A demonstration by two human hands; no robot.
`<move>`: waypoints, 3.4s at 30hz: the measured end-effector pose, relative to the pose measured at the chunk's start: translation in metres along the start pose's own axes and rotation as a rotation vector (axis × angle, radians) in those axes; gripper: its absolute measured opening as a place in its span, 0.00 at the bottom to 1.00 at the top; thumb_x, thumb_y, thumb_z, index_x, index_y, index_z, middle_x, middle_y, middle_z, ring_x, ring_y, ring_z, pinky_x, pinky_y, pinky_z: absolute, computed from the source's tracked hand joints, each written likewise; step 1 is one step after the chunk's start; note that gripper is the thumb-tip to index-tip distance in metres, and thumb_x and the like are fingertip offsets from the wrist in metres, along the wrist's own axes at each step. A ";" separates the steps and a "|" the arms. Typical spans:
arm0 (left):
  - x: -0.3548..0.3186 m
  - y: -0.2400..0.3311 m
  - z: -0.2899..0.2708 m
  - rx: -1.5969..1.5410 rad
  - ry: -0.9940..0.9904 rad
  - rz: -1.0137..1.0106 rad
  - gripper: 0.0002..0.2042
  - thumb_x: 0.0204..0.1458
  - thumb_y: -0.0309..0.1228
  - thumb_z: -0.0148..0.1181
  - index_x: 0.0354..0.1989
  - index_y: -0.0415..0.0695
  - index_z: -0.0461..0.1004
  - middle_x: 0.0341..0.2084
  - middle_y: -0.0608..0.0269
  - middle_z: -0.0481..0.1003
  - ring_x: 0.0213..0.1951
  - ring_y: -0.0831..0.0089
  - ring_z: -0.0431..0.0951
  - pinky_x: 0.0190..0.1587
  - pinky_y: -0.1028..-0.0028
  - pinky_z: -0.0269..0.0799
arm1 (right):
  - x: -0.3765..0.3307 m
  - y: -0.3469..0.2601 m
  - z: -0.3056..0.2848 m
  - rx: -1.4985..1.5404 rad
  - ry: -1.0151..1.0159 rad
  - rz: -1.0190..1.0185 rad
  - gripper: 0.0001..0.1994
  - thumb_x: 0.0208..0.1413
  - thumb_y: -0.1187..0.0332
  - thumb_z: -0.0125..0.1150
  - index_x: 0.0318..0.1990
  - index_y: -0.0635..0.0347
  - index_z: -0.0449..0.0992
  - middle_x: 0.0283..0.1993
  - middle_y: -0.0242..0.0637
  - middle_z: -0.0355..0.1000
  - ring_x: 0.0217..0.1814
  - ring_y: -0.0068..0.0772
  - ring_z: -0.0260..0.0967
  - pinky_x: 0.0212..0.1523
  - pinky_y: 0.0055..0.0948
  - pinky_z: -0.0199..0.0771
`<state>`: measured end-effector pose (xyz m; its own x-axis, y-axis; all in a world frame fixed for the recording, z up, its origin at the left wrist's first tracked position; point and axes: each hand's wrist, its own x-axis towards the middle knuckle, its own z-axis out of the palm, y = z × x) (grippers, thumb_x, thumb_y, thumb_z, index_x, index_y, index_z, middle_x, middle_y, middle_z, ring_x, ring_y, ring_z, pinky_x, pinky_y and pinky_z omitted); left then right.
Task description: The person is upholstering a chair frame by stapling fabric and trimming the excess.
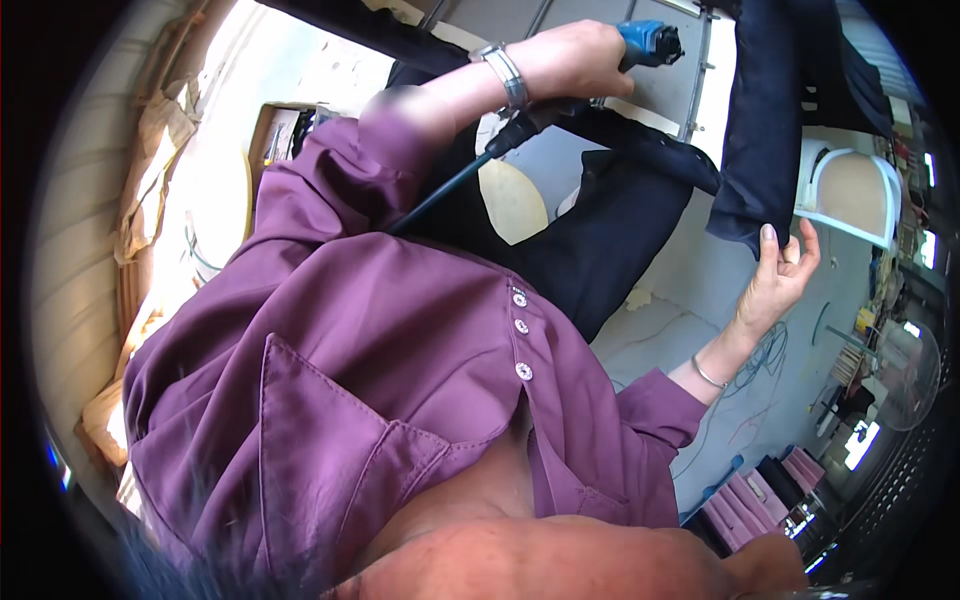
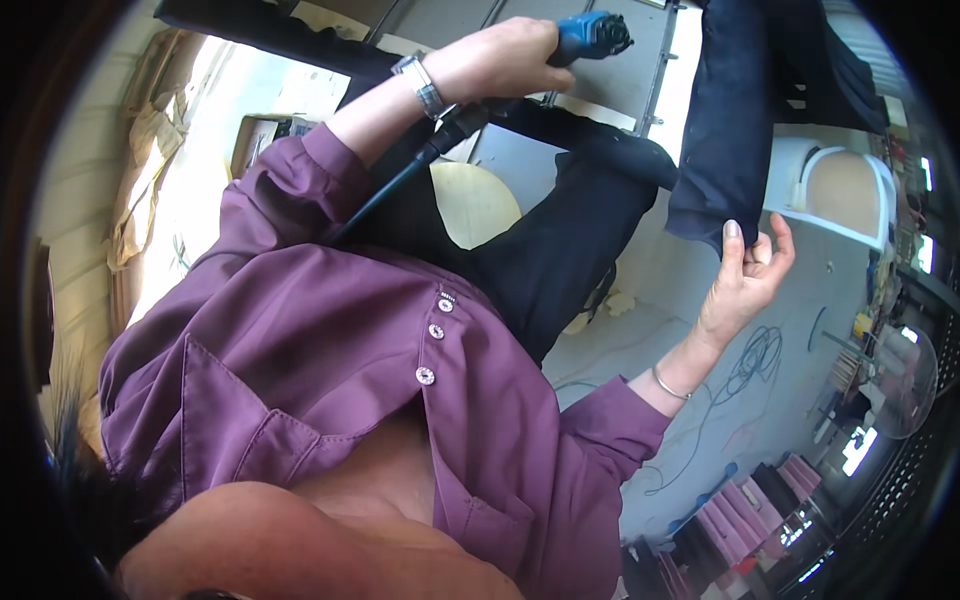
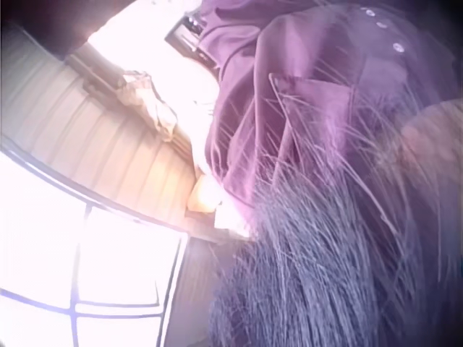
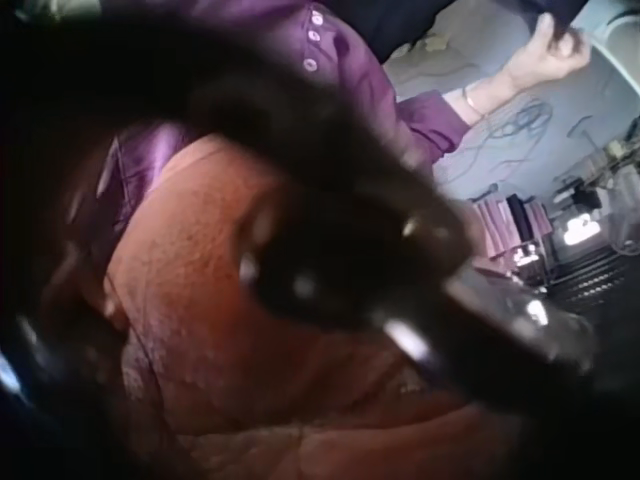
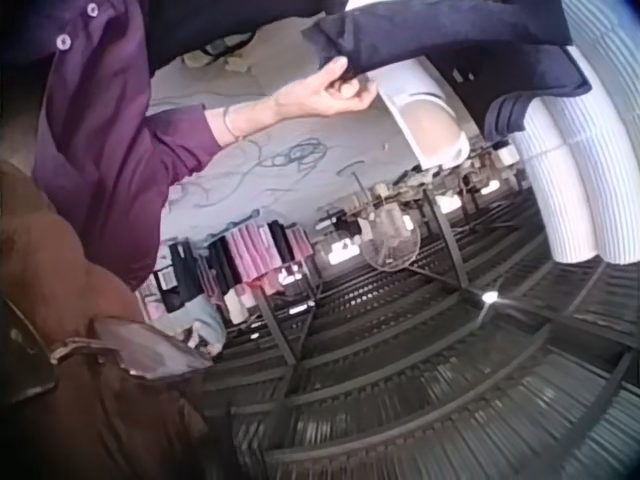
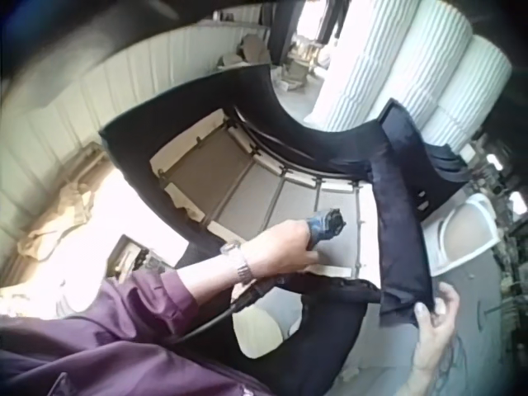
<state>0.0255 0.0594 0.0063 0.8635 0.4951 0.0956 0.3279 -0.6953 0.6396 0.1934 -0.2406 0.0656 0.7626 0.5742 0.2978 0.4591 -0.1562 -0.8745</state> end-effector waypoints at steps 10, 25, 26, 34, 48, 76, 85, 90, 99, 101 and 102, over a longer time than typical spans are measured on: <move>-0.019 0.034 0.013 0.343 -0.084 0.118 0.22 0.48 0.44 0.71 0.35 0.35 0.74 0.24 0.50 0.80 0.31 0.55 0.84 0.35 0.61 0.80 | -0.008 0.014 -0.017 0.205 0.023 0.333 0.08 0.60 0.71 0.67 0.40 0.68 0.81 0.35 0.27 0.76 0.31 0.14 0.65 0.35 0.17 0.67; -0.007 0.157 0.026 -0.291 0.136 0.844 0.18 0.52 0.21 0.63 0.53 0.38 0.74 0.37 0.53 0.75 0.40 0.54 0.79 0.43 0.62 0.78 | -0.001 0.006 0.006 0.361 0.017 0.085 0.08 0.62 0.68 0.67 0.39 0.63 0.76 0.38 0.24 0.72 0.41 0.15 0.64 0.48 0.19 0.65; -0.008 0.156 0.030 -0.285 0.134 0.848 0.18 0.52 0.21 0.63 0.53 0.38 0.74 0.37 0.53 0.75 0.40 0.54 0.79 0.43 0.62 0.78 | 0.000 0.001 0.011 0.428 0.059 0.065 0.08 0.62 0.68 0.66 0.40 0.63 0.76 0.39 0.24 0.73 0.42 0.16 0.65 0.50 0.20 0.66; -0.005 0.166 0.039 -0.166 0.051 0.720 0.35 0.42 0.31 0.73 0.61 0.34 0.67 0.45 0.48 0.76 0.47 0.55 0.79 0.48 0.64 0.79 | -0.011 0.029 0.020 0.429 0.036 -0.034 0.11 0.66 0.67 0.63 0.48 0.65 0.75 0.39 0.30 0.75 0.40 0.19 0.70 0.45 0.21 0.71; 0.016 0.151 0.061 -0.344 -0.010 0.563 0.13 0.58 0.33 0.63 0.46 0.36 0.79 0.31 0.46 0.81 0.35 0.53 0.84 0.38 0.66 0.80 | -0.010 0.042 0.039 0.180 0.228 -0.267 0.20 0.48 0.78 0.73 0.47 0.64 0.71 0.44 0.38 0.75 0.43 0.30 0.75 0.44 0.30 0.78; 0.004 0.160 0.043 0.071 -0.177 0.524 0.32 0.50 0.38 0.64 0.64 0.42 0.65 0.27 0.44 0.80 0.33 0.45 0.82 0.36 0.54 0.79 | -0.020 0.021 0.040 0.179 0.302 -0.264 0.07 0.54 0.76 0.66 0.38 0.63 0.74 0.30 0.35 0.74 0.32 0.25 0.72 0.35 0.27 0.74; -0.001 0.187 0.031 0.068 -0.082 0.612 0.28 0.51 0.26 0.61 0.64 0.44 0.68 0.22 0.47 0.76 0.26 0.53 0.81 0.30 0.64 0.75 | -0.027 0.027 0.031 0.178 0.357 -0.196 0.09 0.52 0.76 0.68 0.36 0.62 0.72 0.27 0.36 0.74 0.28 0.27 0.73 0.32 0.28 0.74; 0.002 0.158 0.059 0.134 -0.089 0.541 0.25 0.51 0.31 0.61 0.61 0.47 0.70 0.24 0.44 0.79 0.31 0.46 0.81 0.34 0.54 0.78 | -0.026 0.030 0.043 0.322 0.298 -0.154 0.08 0.54 0.75 0.68 0.34 0.63 0.71 0.25 0.29 0.70 0.26 0.18 0.67 0.29 0.23 0.70; -0.007 0.141 0.034 0.100 -0.158 0.554 0.18 0.50 0.31 0.65 0.50 0.42 0.75 0.25 0.47 0.79 0.31 0.48 0.81 0.33 0.58 0.78 | -0.031 0.004 0.052 0.435 0.097 -0.141 0.08 0.53 0.75 0.68 0.34 0.63 0.71 0.28 0.25 0.68 0.30 0.13 0.64 0.31 0.19 0.68; -0.014 0.143 0.034 0.107 -0.134 0.530 0.20 0.50 0.35 0.66 0.52 0.44 0.76 0.27 0.47 0.80 0.32 0.48 0.82 0.35 0.57 0.78 | -0.037 0.009 0.056 0.478 0.087 -0.106 0.08 0.53 0.74 0.67 0.34 0.62 0.71 0.29 0.25 0.67 0.31 0.14 0.63 0.32 0.19 0.67; -0.013 0.151 0.031 0.208 -0.237 0.513 0.22 0.50 0.36 0.65 0.55 0.46 0.75 0.28 0.47 0.80 0.33 0.49 0.82 0.36 0.58 0.79 | -0.040 0.017 0.053 0.416 0.097 -0.094 0.08 0.54 0.74 0.67 0.36 0.62 0.71 0.31 0.25 0.67 0.32 0.15 0.62 0.33 0.20 0.67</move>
<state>0.0757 -0.0679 0.0784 0.9854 -0.0431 0.1646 -0.1055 -0.9139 0.3921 0.1461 -0.2238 0.0184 0.7747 0.4890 0.4009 0.3210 0.2420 -0.9156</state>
